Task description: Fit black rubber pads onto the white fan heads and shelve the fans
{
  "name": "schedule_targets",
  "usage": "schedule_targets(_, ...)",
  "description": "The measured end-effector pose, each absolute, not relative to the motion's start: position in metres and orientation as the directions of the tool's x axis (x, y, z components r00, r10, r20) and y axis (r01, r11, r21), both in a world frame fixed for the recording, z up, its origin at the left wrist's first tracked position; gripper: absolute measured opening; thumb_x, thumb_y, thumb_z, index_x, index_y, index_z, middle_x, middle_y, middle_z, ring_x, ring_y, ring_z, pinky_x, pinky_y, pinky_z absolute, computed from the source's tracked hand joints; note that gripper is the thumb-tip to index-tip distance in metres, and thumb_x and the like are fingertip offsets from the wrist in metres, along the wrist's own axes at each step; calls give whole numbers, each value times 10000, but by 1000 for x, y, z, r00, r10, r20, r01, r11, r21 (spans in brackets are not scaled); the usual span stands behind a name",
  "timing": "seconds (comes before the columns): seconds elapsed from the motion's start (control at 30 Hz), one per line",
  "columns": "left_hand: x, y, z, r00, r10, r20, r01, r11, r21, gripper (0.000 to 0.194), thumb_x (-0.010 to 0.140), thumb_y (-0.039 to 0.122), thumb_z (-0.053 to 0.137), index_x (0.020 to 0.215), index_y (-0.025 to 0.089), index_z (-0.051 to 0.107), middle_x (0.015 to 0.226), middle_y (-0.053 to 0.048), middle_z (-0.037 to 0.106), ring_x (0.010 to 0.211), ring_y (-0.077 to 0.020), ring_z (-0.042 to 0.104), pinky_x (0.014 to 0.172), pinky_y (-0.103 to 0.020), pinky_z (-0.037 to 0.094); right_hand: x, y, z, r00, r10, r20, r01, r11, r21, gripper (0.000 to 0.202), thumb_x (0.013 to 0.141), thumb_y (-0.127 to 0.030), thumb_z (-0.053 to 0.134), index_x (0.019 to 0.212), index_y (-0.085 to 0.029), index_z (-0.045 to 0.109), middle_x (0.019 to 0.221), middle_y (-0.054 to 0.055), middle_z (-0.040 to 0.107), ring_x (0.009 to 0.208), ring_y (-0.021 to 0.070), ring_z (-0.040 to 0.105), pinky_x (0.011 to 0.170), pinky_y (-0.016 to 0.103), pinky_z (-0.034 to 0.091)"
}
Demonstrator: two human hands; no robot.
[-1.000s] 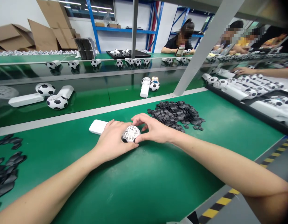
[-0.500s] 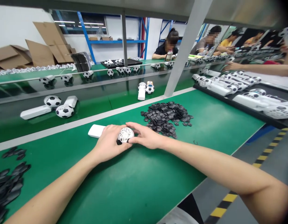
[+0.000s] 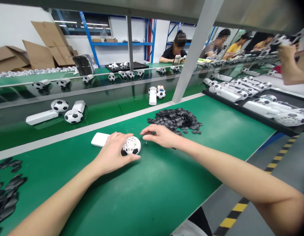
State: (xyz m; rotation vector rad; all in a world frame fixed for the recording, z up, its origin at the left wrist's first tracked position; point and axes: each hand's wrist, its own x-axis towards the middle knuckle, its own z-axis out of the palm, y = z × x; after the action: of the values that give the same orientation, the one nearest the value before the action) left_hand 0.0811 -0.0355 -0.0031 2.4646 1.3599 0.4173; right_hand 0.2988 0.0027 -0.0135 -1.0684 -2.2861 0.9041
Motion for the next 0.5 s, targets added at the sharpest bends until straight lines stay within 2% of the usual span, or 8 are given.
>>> schedule_targets(0.07,77,-35,0,551,831,74,751,-532,390,647,690,566,563,1220,212,457,1173,-106,527,1117,-311,416,963,-487,285,314,6,-10,-540,828,151,713,545,-442,154,798,-249,584,899,-154,650,901,76,611,893,213,531,830,372,417)
schedule_targets(0.1,76,-36,1,570,821,38,746,-536,394,633,703,543,562,1242,236,435,1231,-103,489,1174,-322,367,980,-504,261,319,6,-10,-536,831,148,766,553,-329,147,790,-246,596,888,-158,661,890,79,608,896,224,518,822,370,410)
schedule_targets(0.13,76,-38,1,577,817,-2,748,-528,401,628,716,515,563,1268,260,403,1294,-96,439,1229,-333,301,988,-519,244,323,6,-11,-546,827,132,789,561,-252,148,791,-244,596,895,-164,665,891,79,607,900,228,507,812,360,407)
schedule_targets(0.2,80,-42,1,538,842,-49,778,-472,415,633,739,466,551,1306,278,340,1376,-83,348,1297,-343,174,992,-539,233,326,6,-14,-569,816,105,795,578,-182,150,814,-234,565,910,-175,665,881,72,609,882,218,504,777,328,410)
schedule_targets(0.33,92,-51,-4,436,900,0,800,-388,457,539,777,389,500,1274,233,358,1358,-74,378,1323,-315,114,1027,-549,181,321,8,-16,-599,798,71,781,601,-166,113,815,-172,549,843,-173,659,850,60,598,859,200,511,743,292,406)
schedule_targets(0.5,93,-49,-2,492,870,-39,733,-390,557,526,741,283,523,1246,258,375,1366,-43,366,1341,-279,85,1041,-488,236,317,10,-5,-563,824,57,766,546,-340,145,799,-230,585,920,-153,605,871,57,580,812,168,526,705,260,416)
